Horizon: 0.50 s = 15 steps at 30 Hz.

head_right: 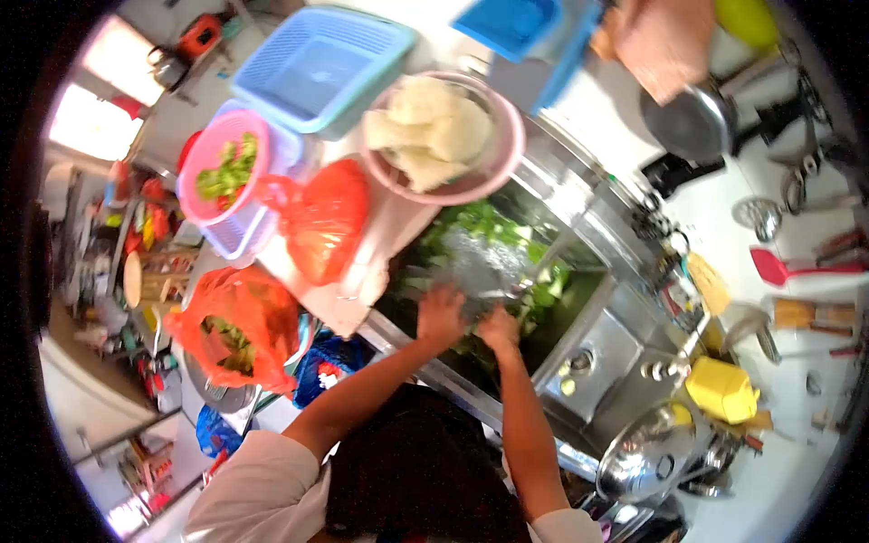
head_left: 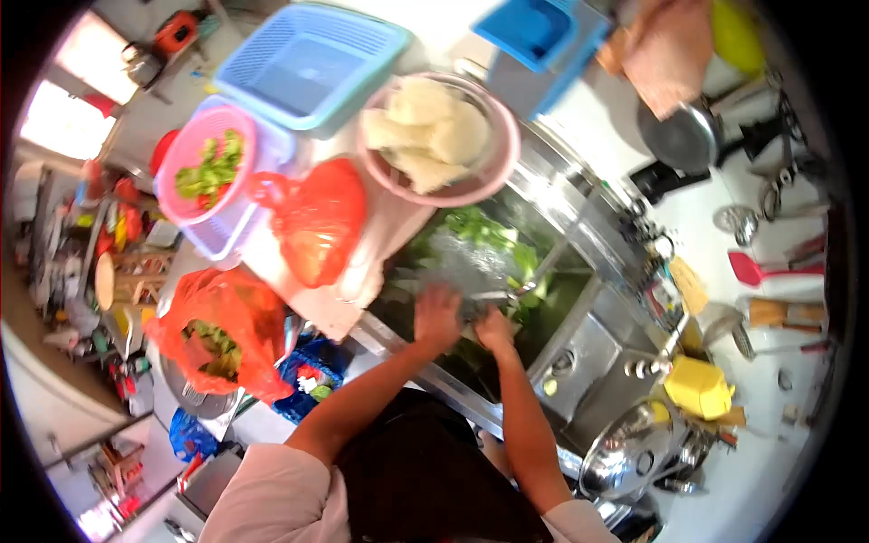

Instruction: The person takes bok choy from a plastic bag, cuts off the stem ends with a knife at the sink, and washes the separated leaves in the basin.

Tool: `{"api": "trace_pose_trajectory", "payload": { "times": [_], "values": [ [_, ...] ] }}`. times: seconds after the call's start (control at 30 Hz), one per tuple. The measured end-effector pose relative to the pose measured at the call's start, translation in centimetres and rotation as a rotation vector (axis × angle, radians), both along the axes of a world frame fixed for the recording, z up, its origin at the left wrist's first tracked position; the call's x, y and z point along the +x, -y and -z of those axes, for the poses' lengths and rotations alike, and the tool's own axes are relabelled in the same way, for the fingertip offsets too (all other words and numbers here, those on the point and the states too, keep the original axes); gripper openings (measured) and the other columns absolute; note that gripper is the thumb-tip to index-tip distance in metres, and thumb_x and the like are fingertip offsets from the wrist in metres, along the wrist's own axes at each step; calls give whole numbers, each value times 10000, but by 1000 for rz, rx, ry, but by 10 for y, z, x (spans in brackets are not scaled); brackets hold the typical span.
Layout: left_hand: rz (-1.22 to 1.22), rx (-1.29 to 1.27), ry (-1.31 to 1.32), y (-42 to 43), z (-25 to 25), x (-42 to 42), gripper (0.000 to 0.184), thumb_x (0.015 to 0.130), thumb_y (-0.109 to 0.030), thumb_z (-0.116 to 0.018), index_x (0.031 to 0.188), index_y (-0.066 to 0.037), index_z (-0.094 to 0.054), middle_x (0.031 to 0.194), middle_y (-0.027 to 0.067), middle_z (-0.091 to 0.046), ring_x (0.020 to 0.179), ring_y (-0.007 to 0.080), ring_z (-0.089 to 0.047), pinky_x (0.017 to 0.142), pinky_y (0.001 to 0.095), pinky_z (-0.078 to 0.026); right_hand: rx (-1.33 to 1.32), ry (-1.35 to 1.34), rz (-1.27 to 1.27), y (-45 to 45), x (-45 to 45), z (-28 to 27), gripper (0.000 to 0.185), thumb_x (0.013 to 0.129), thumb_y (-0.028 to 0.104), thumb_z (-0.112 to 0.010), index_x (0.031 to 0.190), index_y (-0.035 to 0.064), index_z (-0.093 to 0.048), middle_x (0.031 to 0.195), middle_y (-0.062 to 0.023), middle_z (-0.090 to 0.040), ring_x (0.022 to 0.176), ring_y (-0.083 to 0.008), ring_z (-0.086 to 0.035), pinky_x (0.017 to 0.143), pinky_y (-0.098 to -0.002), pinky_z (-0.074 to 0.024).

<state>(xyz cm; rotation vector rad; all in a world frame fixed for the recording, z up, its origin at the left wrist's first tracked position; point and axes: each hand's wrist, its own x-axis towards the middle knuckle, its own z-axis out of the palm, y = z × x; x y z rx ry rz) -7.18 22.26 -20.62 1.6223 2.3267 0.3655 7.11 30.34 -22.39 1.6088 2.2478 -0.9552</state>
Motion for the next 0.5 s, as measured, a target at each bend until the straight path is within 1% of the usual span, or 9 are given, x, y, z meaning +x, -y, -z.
{"api": "trace_pose_trajectory", "payload": {
  "times": [0.07, 0.13, 0.17, 0.2, 0.23, 0.27, 0.3, 0.4, 0.5],
  "values": [
    [30, -395, 215, 4, -8, -5, 382, 788, -280, -651, 1127, -105, -636, 1331, 150, -521, 1202, 334, -524, 990, 517, -408, -53, 59, 1, 5, 8, -1, 429, 807, 285, -615, 1181, 78, -578, 1088, -243, -648, 1011, -427, -619, 877, -505, -489],
    [-42, -279, 190, 11, 8, -7, 303, 813, -281, -617, 1052, -98, -653, 1229, 130, -590, 1159, 322, -553, 952, 464, -443, -94, 150, 94, 13, 4, -34, 420, 826, 318, -621, 1171, 81, -599, 1090, -239, -648, 1045, -424, -607, 909, -499, -478],
    [-107, -191, 264, 15, -5, -8, 265, 815, -249, -615, 1025, -90, -651, 1184, 126, -611, 1122, 315, -573, 931, 459, -456, 46, 87, -36, 18, 23, 5, 389, 836, 283, -619, 1166, 77, -615, 981, -213, -681, 865, -374, -678, 749, -474, -537],
    [-153, -100, 341, 22, -27, -9, 228, 818, -217, -613, 998, -82, -649, 1139, 121, -632, 1084, 307, -592, 909, 453, -469, -250, -7, 108, 16, 36, 19, 340, 827, 216, -615, 1131, 62, -629, 806, -162, -680, 598, -281, -668, 526, -410, -524],
    [-161, 64, 366, 31, -49, -20, 203, 815, -173, -610, 992, -78, -646, 1115, 120, -639, 1049, 307, -605, 889, 448, -480, -255, -19, 119, 18, 42, 18, 371, 809, 194, -598, 1146, 44, -640, 865, -200, -698, 751, -346, -685, 718, -435, -533],
    [-161, 239, 383, 38, -72, -32, 185, 813, -129, -607, 985, -75, -644, 1090, 119, -646, 1014, 307, -618, 869, 443, -491, -177, -49, 90, 14, 64, 59, 391, 797, 195, -616, 1160, 54, -647, 833, -195, -695, 680, -332, -680, 700, -436, -529],
    [-151, 413, 400, 46, -96, -42, 174, 810, -85, -604, 979, -72, -642, 1066, 119, -654, 979, 307, -631, 849, 438, -503, -180, -65, 133, 10, 70, 69, 349, 801, 124, -600, 1133, 19, -625, 704, -107, -632, 445, -204, -573, 390, -340, -438],
    [-234, 448, 581, 104, -185, -86, 185, 811, 17, -588, 984, -36, -625, 1000, 136, -663, 868, 291, -652, 783, 394, -531, -337, -153, 338, 16, 56, 16, 413, 796, 93, -581, 1205, 32, -590, 721, -94, -621, 425, -189, -530, 362, -325, -393],
    [-304, 906, 222, 175, -198, -147, 131, 906, 9, -503, 988, 10, -605, 872, 124, -667, 759, 212, -651, 692, 322, -530, -423, -147, 354, 15, 54, 6, 470, 789, 65, -576, 1258, 49, -550, 721, -86, -604, 407, -174, -486, 347, -309, -351]
  ]
}}
